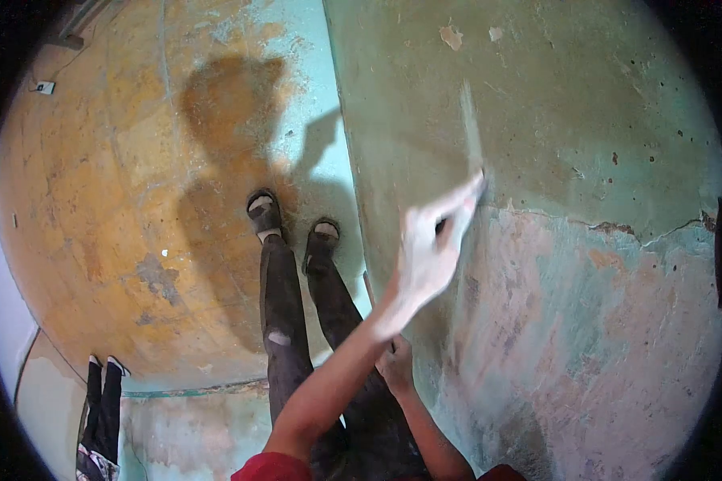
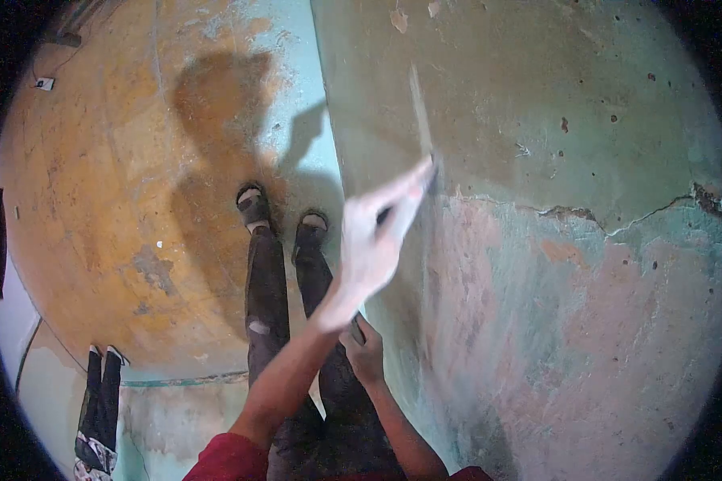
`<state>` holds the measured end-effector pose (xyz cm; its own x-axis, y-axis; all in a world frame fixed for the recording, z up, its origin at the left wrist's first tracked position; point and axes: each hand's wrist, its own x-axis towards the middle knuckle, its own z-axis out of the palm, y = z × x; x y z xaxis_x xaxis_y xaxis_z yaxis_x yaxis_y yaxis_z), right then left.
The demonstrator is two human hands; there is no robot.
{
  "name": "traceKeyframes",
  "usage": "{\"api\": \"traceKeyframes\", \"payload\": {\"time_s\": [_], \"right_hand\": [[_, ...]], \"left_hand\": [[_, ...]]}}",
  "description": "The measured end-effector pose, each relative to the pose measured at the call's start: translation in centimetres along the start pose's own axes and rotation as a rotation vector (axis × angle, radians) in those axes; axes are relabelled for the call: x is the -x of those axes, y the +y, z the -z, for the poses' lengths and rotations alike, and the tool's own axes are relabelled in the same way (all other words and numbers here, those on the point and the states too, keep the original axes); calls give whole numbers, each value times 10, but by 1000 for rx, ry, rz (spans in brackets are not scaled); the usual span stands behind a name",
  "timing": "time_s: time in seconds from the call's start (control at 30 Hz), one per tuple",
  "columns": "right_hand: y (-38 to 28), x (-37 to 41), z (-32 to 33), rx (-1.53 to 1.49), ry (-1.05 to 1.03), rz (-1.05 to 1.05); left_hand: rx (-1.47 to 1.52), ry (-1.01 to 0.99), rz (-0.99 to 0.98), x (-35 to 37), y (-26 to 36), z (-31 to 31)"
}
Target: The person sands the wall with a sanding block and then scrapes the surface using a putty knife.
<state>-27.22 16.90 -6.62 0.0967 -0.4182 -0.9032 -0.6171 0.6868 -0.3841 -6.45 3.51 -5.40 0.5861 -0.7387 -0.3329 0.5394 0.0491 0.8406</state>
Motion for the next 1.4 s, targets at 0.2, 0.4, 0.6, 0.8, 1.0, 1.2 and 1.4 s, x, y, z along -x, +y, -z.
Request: {"api": "traceKeyframes", "payload": {"time_s": [0.2, 0.4, 0.6, 0.8, 1.0, 1.2, 1.4], "right_hand": [[-9, 3, -2, 178, 19, 130], [6, -1, -4, -42, 32, 165], [0, 1, -5, 104, 61, 99], [9, 4, 2, 197, 3, 159], [-1, 4, -3, 19, -9, 47], [-8, 1, -10, 4, 40, 135], [-7, 0, -5, 34, -19, 28]], "left_hand": [[-61, -30, 3, -22, 0, 9], [7, -15, 34, 21, -3, -9], [-52, 69, -62, -28, -5, -1], [-50, 28, 34, 12, -8, -5], [-29, 7, 2, -4, -3, 0], [-71, 110, -113, -49, 0, 0], [30, 22, -8, -6, 9, -6]]}}
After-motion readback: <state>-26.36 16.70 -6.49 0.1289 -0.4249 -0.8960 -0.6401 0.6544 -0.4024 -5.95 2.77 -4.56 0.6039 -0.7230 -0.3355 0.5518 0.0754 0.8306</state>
